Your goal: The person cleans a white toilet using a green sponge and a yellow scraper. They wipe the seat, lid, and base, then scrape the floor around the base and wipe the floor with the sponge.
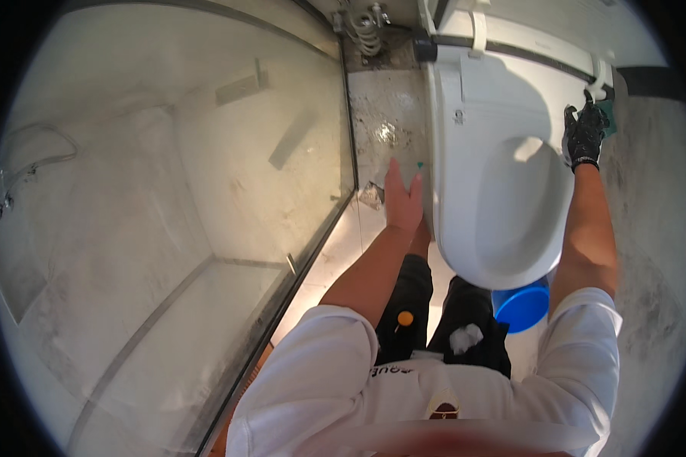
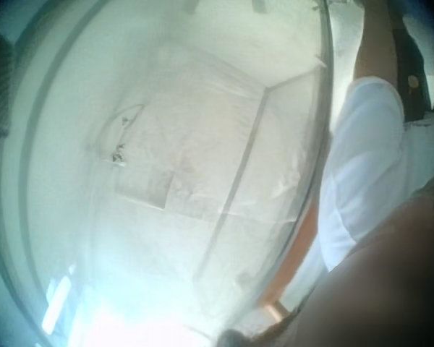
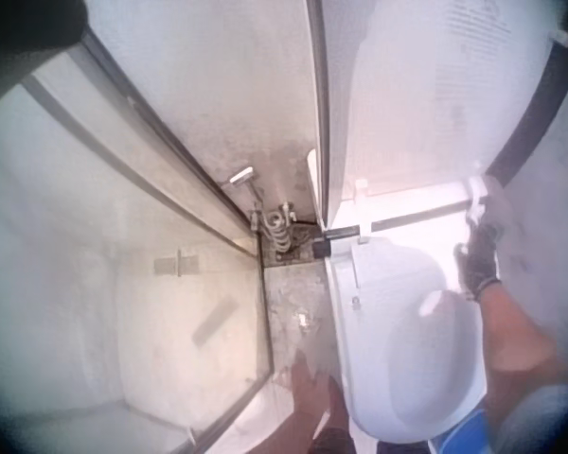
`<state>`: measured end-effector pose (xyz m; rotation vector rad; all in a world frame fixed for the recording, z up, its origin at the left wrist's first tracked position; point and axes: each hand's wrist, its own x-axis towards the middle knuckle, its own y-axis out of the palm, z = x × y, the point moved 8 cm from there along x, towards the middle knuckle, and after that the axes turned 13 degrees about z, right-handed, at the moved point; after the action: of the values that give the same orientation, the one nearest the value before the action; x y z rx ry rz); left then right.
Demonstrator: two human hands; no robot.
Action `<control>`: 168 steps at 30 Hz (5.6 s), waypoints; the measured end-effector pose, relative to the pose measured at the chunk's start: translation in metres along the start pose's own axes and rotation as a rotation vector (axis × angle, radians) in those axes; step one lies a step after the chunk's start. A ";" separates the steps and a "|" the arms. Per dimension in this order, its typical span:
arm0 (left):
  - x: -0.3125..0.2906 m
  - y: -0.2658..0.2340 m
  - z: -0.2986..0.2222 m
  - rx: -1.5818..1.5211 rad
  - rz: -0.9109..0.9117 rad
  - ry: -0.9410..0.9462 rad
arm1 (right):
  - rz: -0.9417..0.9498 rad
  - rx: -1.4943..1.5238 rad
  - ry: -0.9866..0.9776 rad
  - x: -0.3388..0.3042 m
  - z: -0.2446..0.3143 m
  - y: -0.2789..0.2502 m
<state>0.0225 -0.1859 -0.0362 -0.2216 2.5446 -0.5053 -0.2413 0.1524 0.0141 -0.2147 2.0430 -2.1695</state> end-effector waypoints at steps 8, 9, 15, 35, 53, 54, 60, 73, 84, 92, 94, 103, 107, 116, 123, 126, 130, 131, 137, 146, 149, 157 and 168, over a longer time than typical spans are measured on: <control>-0.008 0.032 0.008 -0.238 0.222 -0.165 | 0.175 -0.140 0.144 -0.154 -0.014 0.002; -0.009 0.031 0.014 -0.285 0.229 -0.187 | 0.245 -0.072 0.152 -0.184 -0.011 0.003; -0.026 0.023 0.056 -0.631 0.187 -0.456 | 0.812 -0.251 0.072 -0.348 0.061 0.033; -0.130 0.086 0.034 -0.392 0.304 -0.318 | 0.431 0.407 -0.144 -0.374 0.095 -0.021; 0.021 0.046 -0.070 0.230 -0.026 0.148 | 0.037 0.600 0.423 -0.300 -0.041 0.008; 0.027 0.051 -0.076 0.286 -0.024 0.194 | -0.002 0.468 0.436 -0.284 -0.041 0.004; 0.034 0.065 -0.080 0.219 0.022 0.305 | 0.039 0.235 0.672 -0.158 -0.053 0.010; 0.032 0.044 -0.058 -0.090 -0.011 0.282 | 0.009 0.473 -0.229 -0.044 0.218 -0.011; -0.032 -0.047 0.022 -0.220 -0.259 -0.133 | 0.313 0.431 -0.177 -0.221 0.246 0.008; -0.090 -0.021 0.029 -0.214 -0.200 -0.038 | 0.654 0.052 -0.355 -0.368 0.113 0.013; -0.096 -0.011 0.031 -0.195 -0.176 -0.025 | 0.689 -0.141 -0.487 -0.370 0.067 0.013; -0.082 0.009 0.021 -0.155 -0.072 0.053 | 0.548 -0.490 -0.466 -0.242 -0.021 0.006; -0.065 0.018 0.018 -0.212 -0.018 0.108 | 0.524 -0.398 -0.478 -0.152 0.012 -0.006; -0.030 -0.013 0.020 -0.043 -0.039 0.075 | 0.652 -0.331 -0.301 -0.205 0.014 0.032; -0.016 -0.034 0.019 -0.028 -0.052 0.014 | 0.730 0.375 0.091 -0.344 0.146 0.054; -0.011 -0.027 0.010 -0.023 -0.023 0.024 | 0.431 0.662 -0.091 -0.270 0.207 0.047; -0.010 -0.013 -0.006 -0.052 -0.005 0.078 | 0.200 0.001 -0.063 -0.111 0.215 0.049; -0.012 -0.010 -0.009 -0.059 -0.001 0.092 | 0.217 -0.120 0.040 -0.079 0.200 0.052; -0.023 0.032 -0.015 0.094 0.131 -0.033 | 0.293 1.012 0.619 -0.106 0.051 0.056; -0.017 0.076 -0.043 0.167 -0.016 -0.064 | 0.437 0.880 0.389 -0.124 -0.097 0.009; -0.015 0.078 -0.043 0.119 -0.028 -0.015 | 0.277 0.840 0.458 -0.076 -0.090 0.024; -0.007 0.078 -0.029 0.073 0.024 0.033 | 0.464 1.397 0.242 -0.014 -0.090 0.080; -0.010 0.086 -0.035 0.110 0.016 -0.154 | 0.178 1.735 0.859 -0.335 -0.080 0.061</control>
<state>0.0074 -0.0941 -0.0380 -0.1917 2.3598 -0.5966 0.0704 0.2973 -0.0512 1.1141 -0.3898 -3.1219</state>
